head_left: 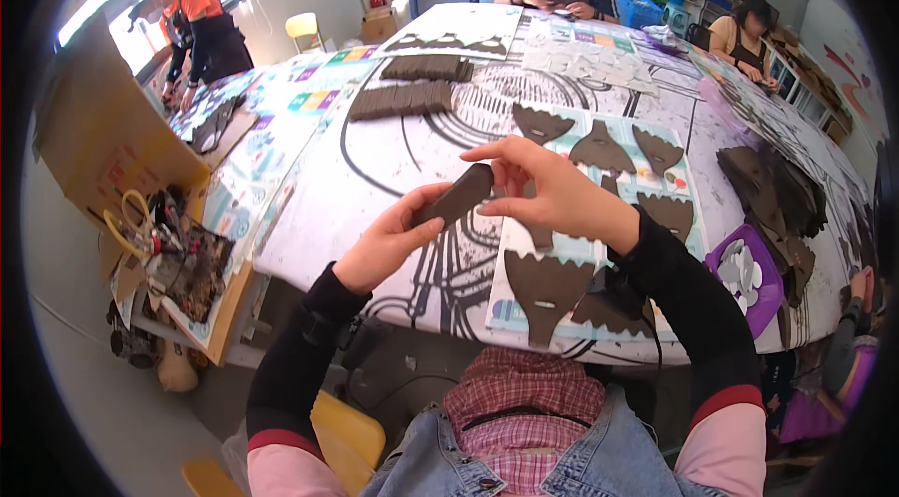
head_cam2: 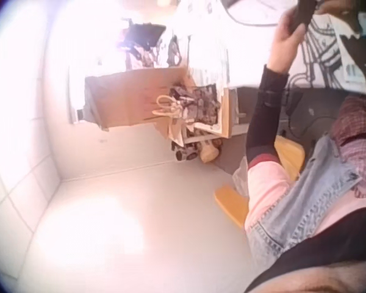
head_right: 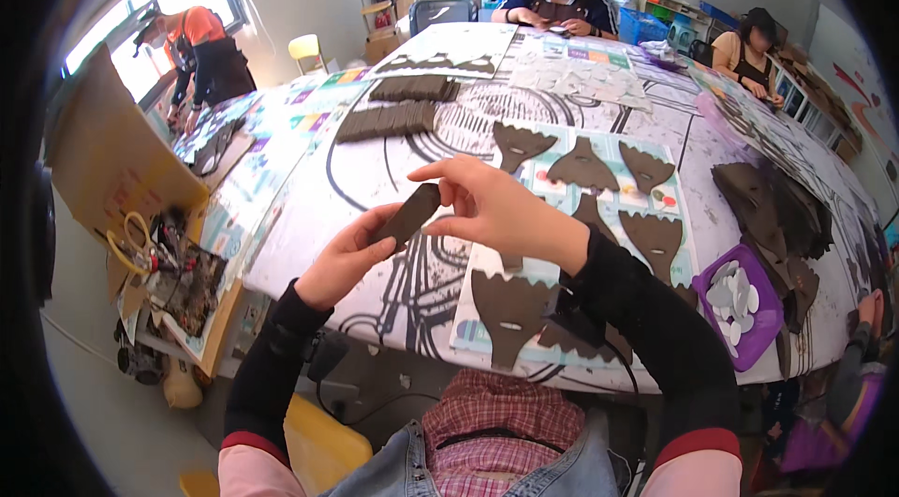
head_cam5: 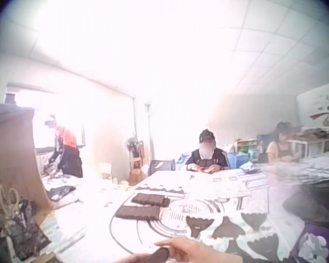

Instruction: Sorting and arranging brown cutout shoe components on a table in a workshop.

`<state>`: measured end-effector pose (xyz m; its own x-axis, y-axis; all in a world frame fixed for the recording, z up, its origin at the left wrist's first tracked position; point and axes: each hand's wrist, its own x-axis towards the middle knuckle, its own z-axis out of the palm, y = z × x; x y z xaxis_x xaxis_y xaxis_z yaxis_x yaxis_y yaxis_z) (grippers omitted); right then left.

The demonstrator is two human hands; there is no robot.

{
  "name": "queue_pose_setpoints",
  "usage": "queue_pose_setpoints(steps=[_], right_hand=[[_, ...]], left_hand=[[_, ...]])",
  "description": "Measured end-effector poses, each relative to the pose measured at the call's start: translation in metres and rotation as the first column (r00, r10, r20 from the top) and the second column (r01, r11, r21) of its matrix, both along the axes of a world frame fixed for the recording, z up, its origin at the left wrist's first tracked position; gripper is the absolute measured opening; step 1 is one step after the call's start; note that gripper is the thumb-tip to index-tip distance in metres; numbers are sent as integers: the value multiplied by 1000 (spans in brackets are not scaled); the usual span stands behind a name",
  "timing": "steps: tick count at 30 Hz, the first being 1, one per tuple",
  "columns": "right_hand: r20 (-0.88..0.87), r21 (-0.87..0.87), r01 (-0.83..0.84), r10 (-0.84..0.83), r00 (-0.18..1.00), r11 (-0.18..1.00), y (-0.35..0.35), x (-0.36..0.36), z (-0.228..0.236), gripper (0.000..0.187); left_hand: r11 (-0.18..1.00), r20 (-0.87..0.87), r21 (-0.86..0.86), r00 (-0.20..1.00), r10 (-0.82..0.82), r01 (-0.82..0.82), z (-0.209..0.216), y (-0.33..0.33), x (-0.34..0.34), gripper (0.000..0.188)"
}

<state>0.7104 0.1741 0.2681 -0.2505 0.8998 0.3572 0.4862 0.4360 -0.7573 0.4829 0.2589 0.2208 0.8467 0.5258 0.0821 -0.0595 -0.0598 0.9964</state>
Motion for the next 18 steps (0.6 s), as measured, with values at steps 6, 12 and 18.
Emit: queue_pose_setpoints(steps=[6, 12, 18], right_hand=[[-3, 107, 13, -13, 1000, 994, -7, 11, 18, 48], [-83, 291, 86, -65, 994, 953, -11, 12, 26, 19], [-183, 78, 260, -243, 953, 962, -19, -1, 21, 11]], left_hand=[[997, 135, 76, 990, -40, 30, 15, -7, 16, 46], [1000, 221, 9, 975, 26, -29, 9, -15, 14, 46], [994, 268, -101, 961, 64, -38, -6, -27, 25, 47]])
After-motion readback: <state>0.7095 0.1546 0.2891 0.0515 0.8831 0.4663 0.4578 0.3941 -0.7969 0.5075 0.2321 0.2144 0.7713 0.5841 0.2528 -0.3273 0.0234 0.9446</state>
